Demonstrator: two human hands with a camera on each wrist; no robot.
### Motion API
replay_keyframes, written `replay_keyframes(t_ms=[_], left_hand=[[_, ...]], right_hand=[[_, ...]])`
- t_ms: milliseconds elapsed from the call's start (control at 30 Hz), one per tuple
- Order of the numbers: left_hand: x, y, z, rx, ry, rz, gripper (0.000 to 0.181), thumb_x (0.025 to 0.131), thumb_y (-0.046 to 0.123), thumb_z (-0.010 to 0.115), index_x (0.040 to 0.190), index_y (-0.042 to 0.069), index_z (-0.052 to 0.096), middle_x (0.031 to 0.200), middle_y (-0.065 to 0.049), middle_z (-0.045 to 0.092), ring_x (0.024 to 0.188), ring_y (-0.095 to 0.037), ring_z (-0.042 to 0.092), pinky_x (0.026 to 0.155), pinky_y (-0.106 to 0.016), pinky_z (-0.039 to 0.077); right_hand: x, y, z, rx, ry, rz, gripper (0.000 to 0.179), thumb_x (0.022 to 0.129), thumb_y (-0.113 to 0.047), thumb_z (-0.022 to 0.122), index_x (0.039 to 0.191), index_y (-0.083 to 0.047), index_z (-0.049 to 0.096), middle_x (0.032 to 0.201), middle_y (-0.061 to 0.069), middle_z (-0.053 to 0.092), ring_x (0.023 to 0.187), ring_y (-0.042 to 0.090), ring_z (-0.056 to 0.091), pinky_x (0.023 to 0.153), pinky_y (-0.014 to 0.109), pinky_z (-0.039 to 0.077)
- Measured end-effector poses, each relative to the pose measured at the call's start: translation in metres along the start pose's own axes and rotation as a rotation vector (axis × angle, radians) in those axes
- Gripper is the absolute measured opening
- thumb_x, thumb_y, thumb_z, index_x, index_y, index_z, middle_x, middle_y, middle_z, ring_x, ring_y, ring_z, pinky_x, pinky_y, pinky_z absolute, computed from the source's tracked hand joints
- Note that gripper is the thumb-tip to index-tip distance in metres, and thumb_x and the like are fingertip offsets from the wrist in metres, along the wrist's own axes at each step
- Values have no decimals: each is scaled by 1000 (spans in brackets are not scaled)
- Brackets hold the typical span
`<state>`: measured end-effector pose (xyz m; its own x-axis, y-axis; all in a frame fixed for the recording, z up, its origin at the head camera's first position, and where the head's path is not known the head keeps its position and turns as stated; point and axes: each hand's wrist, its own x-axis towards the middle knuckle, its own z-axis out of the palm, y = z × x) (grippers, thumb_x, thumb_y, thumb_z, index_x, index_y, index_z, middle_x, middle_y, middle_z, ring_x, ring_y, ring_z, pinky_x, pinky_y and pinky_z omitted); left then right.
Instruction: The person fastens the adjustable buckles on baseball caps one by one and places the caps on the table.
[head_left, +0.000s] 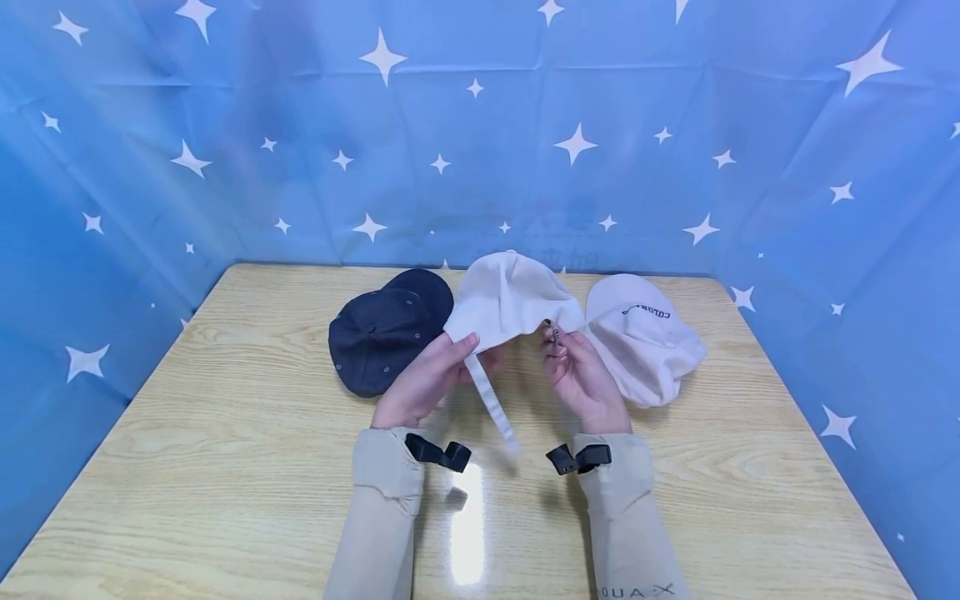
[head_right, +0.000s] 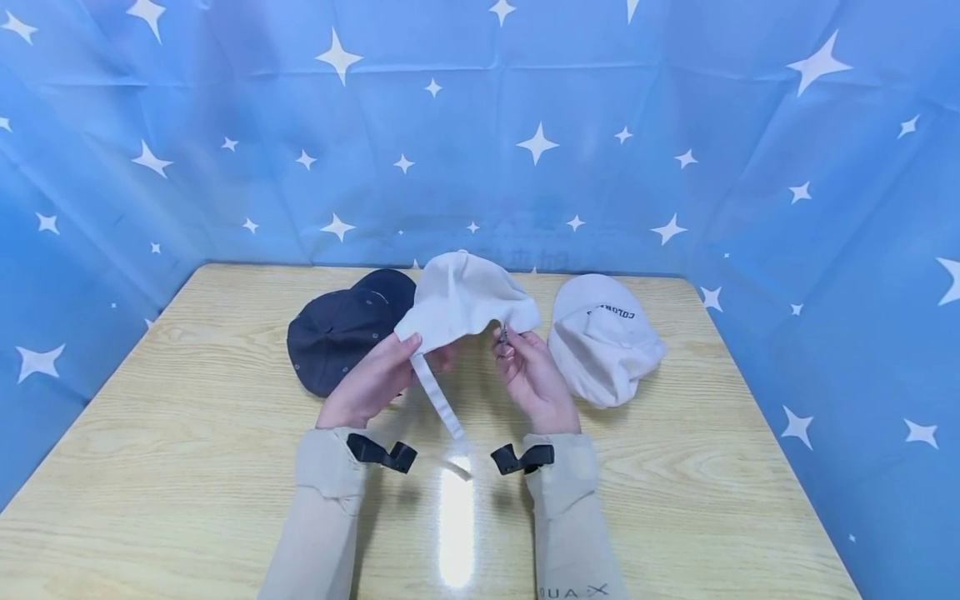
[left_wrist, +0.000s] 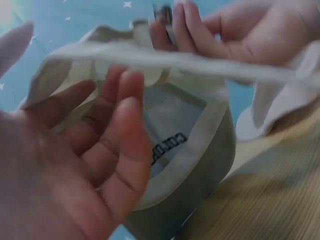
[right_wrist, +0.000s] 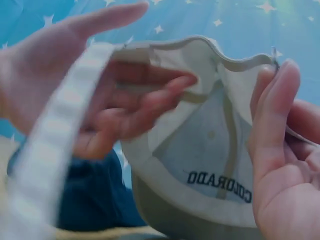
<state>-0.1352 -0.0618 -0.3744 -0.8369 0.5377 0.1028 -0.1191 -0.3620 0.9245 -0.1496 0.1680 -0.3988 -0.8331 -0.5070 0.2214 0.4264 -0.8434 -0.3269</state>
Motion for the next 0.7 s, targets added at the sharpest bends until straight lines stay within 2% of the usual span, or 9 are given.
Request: replay_keyframes(t_ms=[133, 267, 367, 500, 600, 700], left_hand=[[-5, 3, -1, 179, 19, -94, 41, 86, 37, 58, 108, 5, 45, 92, -15, 51, 71, -22, 50, 63, -29, 42], [-5, 3, -2, 277, -2, -107, 34, 83, 25, 64, 103, 4, 47, 80, -8, 51, 61, -21, 46, 57, -29, 41], [-4, 2, -2, 344, -20, -106, 34, 79, 23, 68, 101, 5, 49, 81, -7, 53, 64, -27, 49, 60, -35, 45], [-2, -1, -1, 403, -41, -138, 33, 77, 27, 70, 98, 5, 56, 85, -5, 58, 73, -36, 49, 67, -42, 46], [0, -3, -1, 413, -74, -140, 33, 80, 29, 67, 97, 2, 63, 90, -5, 64, 72, -32, 49, 67, -40, 44], [2, -4, -1, 374, -62, -111, 32, 83, 28, 64, 95, -1, 66, 96, -8, 65, 72, -24, 51, 64, -33, 43]], right_hand=[[2, 2, 0, 208, -68, 66, 19, 96, -6, 33, 101, 7, 47, 92, 11, 52, 68, 14, 52, 60, 15, 41], [3, 4, -1, 378, -52, 97, 18, 97, -9, 33, 96, 3, 46, 86, 11, 50, 63, 16, 47, 56, 17, 36], [3, 4, 0, 421, -31, 85, 20, 97, -10, 32, 97, 3, 46, 86, 11, 49, 63, 17, 47, 55, 17, 36], [3, 4, 1, 426, -39, 59, 21, 97, -12, 33, 101, 4, 46, 90, 12, 51, 65, 17, 48, 57, 18, 37], [4, 4, 2, 423, -67, 30, 22, 97, -12, 35, 103, 5, 47, 94, 13, 54, 67, 17, 51, 58, 18, 40], [5, 4, 2, 434, -98, -1, 21, 96, -13, 36, 104, 4, 47, 93, 12, 56, 66, 17, 52, 58, 19, 42]])
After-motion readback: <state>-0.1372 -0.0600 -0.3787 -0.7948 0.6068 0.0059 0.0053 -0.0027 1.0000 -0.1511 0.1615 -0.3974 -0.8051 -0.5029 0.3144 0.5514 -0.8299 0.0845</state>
